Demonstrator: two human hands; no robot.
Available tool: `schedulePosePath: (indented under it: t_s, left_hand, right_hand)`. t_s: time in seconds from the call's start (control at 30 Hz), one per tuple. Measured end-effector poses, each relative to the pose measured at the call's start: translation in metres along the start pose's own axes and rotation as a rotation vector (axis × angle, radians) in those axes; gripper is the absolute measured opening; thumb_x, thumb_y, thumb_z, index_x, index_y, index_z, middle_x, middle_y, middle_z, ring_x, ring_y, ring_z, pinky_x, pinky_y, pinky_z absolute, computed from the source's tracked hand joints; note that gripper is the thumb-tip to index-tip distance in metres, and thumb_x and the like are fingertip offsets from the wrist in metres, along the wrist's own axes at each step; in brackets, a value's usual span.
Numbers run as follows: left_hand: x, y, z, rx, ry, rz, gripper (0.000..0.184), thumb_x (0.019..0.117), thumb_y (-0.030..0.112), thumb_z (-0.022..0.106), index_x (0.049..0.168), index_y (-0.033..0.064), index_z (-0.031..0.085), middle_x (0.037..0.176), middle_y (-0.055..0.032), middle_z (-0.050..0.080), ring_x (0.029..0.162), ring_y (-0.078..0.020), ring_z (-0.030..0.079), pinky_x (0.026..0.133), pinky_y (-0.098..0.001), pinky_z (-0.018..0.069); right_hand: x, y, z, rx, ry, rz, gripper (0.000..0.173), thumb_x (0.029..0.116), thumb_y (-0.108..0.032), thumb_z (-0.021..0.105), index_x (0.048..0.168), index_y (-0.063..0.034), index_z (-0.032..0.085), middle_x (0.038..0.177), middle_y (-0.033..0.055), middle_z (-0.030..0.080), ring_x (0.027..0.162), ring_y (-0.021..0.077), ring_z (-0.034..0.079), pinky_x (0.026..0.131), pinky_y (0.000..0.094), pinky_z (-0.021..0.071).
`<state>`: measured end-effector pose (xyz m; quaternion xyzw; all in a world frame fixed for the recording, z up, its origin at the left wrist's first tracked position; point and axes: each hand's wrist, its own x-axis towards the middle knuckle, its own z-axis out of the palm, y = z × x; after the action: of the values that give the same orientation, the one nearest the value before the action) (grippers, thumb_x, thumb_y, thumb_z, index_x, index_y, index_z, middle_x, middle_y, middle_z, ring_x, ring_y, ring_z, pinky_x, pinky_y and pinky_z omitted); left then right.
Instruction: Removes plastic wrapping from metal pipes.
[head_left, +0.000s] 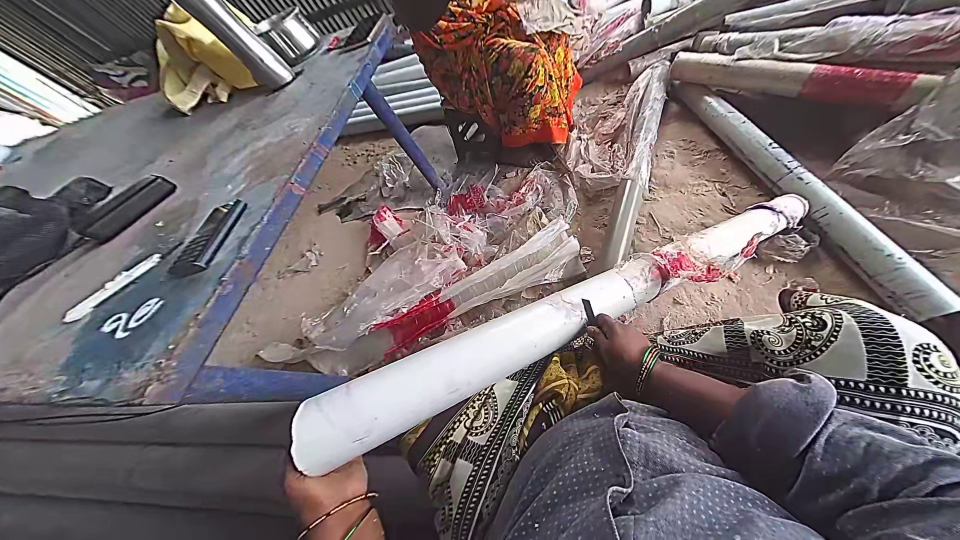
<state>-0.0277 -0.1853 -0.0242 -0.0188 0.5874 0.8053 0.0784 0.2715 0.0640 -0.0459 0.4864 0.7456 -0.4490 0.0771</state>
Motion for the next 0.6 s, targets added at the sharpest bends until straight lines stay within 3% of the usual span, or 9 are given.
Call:
schedulePosePath:
  t_s: [0.13,0.23,0.3,0.4,0.5,0.6]
  left_hand:
    - [0.002,-0.002,0.002,-0.044,0.001,0.021,0.047,0.1109,0.033,0.017,0.143,0.0078,0.040,0.134,-0.0083,0.053,0.120,-0.0187,0.056,0.099,-0.0427,0.0491]
    - [0.001,-0.002,-0.001,-0.042,0.001,0.015,0.046,0.1111,0.033,0.017,0.143,0.0080,0.040,0.132,-0.0081,0.054,0.119,-0.0182,0.057,0.099,-0.0424,0.0494]
    - [0.000,-0.001,-0.002,-0.019,-0.001,0.006,0.047,0.1110,0.035,0.016,0.144,0.0089,0.039,0.134,-0.0080,0.053,0.120,-0.0189,0.056,0.100,-0.0433,0.0486]
    - [0.000,-0.002,-0.005,-0.002,-0.012,0.002,0.049,0.1110,0.035,0.014,0.146,0.0095,0.036,0.139,-0.0082,0.050,0.123,-0.0190,0.054,0.101,-0.0434,0.0475]
    - [0.001,-0.004,-0.004,-0.026,-0.019,0.009,0.049,0.1110,0.034,0.015,0.145,0.0085,0.037,0.137,-0.0090,0.051,0.122,-0.0196,0.055,0.101,-0.0443,0.0478]
    - [0.001,-0.004,-0.003,-0.029,-0.022,0.020,0.047,0.1109,0.033,0.015,0.143,0.0082,0.039,0.132,-0.0081,0.053,0.118,-0.0182,0.057,0.098,-0.0430,0.0494]
  right_hand:
    - [-0.001,0.002,-0.004,0.019,-0.018,-0.111,0.041,0.1130,-0.028,0.036,0.136,0.0022,0.052,0.114,0.0271,0.065,0.110,0.0414,0.064,0.096,0.0575,0.0464]
    - [0.003,0.014,-0.010,0.168,0.170,-0.157,0.040,0.1128,-0.026,0.035,0.133,0.0027,0.055,0.099,0.0198,0.067,0.092,0.0332,0.067,0.088,0.0518,0.0503]
    - [0.010,0.017,-0.016,0.215,0.238,-0.143,0.040,0.1130,-0.026,0.034,0.132,0.0027,0.055,0.094,0.0181,0.066,0.088,0.0312,0.066,0.086,0.0501,0.0504]
    - [0.009,0.010,-0.019,0.145,0.193,-0.140,0.042,0.1109,-0.031,0.044,0.136,0.0016,0.051,0.104,0.0229,0.065,0.096,0.0358,0.064,0.090,0.0529,0.0481]
    - [0.002,-0.007,-0.018,-0.005,0.144,-0.112,0.056,0.1045,-0.041,0.057,0.144,-0.0027,0.048,0.117,0.0253,0.066,0.111,0.0405,0.064,0.095,0.0573,0.0473]
    - [0.003,-0.015,-0.016,-0.091,0.134,-0.127,0.047,0.1088,-0.033,0.048,0.143,-0.0012,0.048,0.121,0.0266,0.065,0.116,0.0418,0.063,0.097,0.0582,0.0465]
